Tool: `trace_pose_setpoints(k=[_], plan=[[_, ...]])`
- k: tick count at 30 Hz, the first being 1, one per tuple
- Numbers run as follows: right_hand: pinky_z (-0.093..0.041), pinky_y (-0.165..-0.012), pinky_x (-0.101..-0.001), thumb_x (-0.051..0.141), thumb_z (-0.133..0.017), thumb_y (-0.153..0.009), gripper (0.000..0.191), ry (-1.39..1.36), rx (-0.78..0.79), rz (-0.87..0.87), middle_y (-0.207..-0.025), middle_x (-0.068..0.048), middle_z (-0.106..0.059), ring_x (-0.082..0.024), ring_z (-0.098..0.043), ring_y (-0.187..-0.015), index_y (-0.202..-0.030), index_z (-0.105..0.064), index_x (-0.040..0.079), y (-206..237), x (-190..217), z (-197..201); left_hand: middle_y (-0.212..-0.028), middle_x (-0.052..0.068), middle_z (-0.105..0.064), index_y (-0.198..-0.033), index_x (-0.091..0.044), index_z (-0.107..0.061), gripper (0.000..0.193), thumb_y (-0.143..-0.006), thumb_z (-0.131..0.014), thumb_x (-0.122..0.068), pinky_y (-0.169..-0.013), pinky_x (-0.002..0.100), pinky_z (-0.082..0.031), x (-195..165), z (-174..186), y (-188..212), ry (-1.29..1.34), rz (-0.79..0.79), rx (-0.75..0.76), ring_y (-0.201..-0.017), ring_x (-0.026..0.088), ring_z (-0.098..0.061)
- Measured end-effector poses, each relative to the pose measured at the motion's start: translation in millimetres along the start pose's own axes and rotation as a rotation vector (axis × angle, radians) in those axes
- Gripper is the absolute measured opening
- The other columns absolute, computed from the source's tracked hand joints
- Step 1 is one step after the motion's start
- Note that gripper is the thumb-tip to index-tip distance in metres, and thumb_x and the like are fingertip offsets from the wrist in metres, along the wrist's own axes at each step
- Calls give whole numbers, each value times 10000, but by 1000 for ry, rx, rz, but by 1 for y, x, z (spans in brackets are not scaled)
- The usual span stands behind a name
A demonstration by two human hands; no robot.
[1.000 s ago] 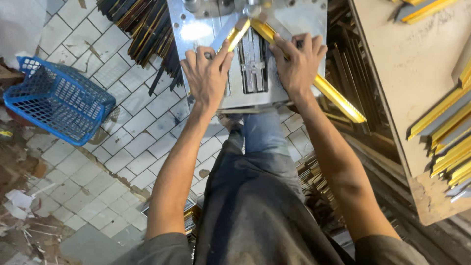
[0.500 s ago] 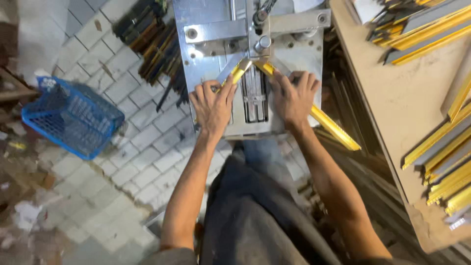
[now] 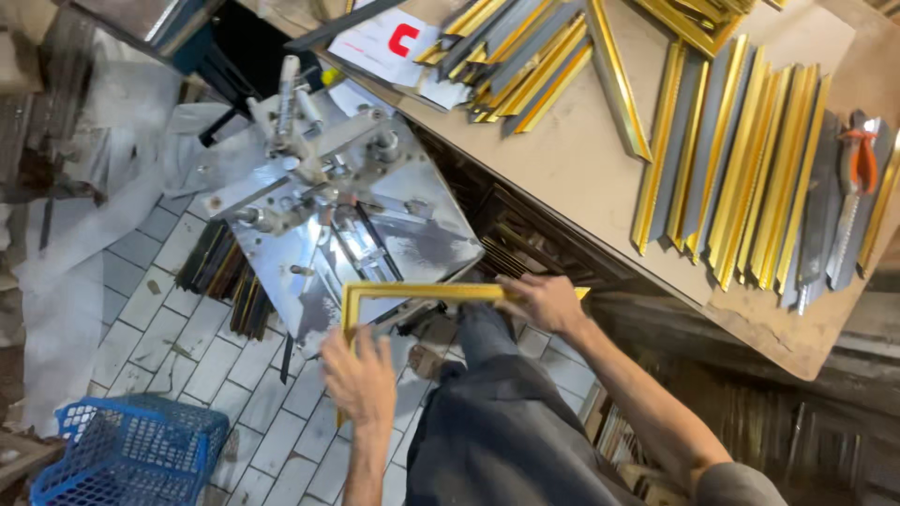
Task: The person assembles picture frames from pre-mitered gold molding pieces. They pick molding strips from the workbench, fit two mitered corners together, place each corner into a manual corner-joining press, operate the press to fasten the joint, and set completed frames aside.
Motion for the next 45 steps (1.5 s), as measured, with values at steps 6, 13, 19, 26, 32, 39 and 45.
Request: trace_pose_setpoints(k=[6,13,19,26,32,39,45], plan=[[-508,-755,-444,456,-809,-849,454,-78,-227,392,-955,-56,-684,-273,-675,-861,-1188,-720,167,-16,0,23,-869,19,-705,-1154,-163,-743,204,-976,-681,-242,-609,374,-556,-36,-39,-8,-120,-505,16,-740,226,-684],[-485,-880,-459,379,-821,-899,817,335,-505,-447,-1114,-219,-663,-379,-602,-1051,-1492,-471,-60,-103,-242,119,-680,19,-588,-907,-142,-704,106,-958,-697,-234,-475,351,-508,-25,-43,-26,-137,-427,33,-522,198,-630],[-488,-655,-448,379,-692,-1068,392,-167,-422,-770,-745,-143,-631,-301,-620,-664,-1093,-651,-11,-103,-282,93,-766,20,-623,-928,-157,-724,81,-897,-689,-223,-521,365,-521,-102,9,-47,-65,-386,5,-648,210,-657],[-456,-801,-295,206,-551,-1147,248,-983,-584,-329,-968,-56,-597,-120,-540,-893,-1138,-662,-15,-88,-98,7,-1063,56,-726,-1198,-27,-714,362,-957,-780,-288,-657,325,-596,-147,51,-84,203,-415,-209,-826,182,-671],[-486,-808,-273,161,-667,-1092,152,-1555,-295,-81,-1208,-50,-579,-114,-561,-936,-1074,-665,10,-49,40,-36,-752,13,-679,-988,-51,-724,173,-896,-756,-195,-548,305,-531,-92,44,-75,273,-446,-56,-722,142,-630],[-531,-942,-360,69,-742,-1125,374,-1014,-928,-97,-1187,-118,-516,-189,-548,-1063,-1318,-424,33,-80,-24,44,-673,7,-590,-736,-111,-575,356,-977,-741,-312,-542,321,-504,4,86,44,233,-474,-209,-636,165,-654],[-442,-653,-350,-67,-575,-1066,246,-121,-484,108,-977,-81,-515,-242,-537,-829,-1271,-518,56,-51,1,11,-889,58,-628,-892,-91,-642,184,-905,-747,-242,-665,401,-558,68,85,71,149,-292,-279,-746,254,-666]])
Point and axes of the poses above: each hand's wrist, its own y-axis away from the middle knuckle, its own z-axis out of the back of the hand, x = y × z, the point moved 3 cm from there along -y, towards the middle knuckle
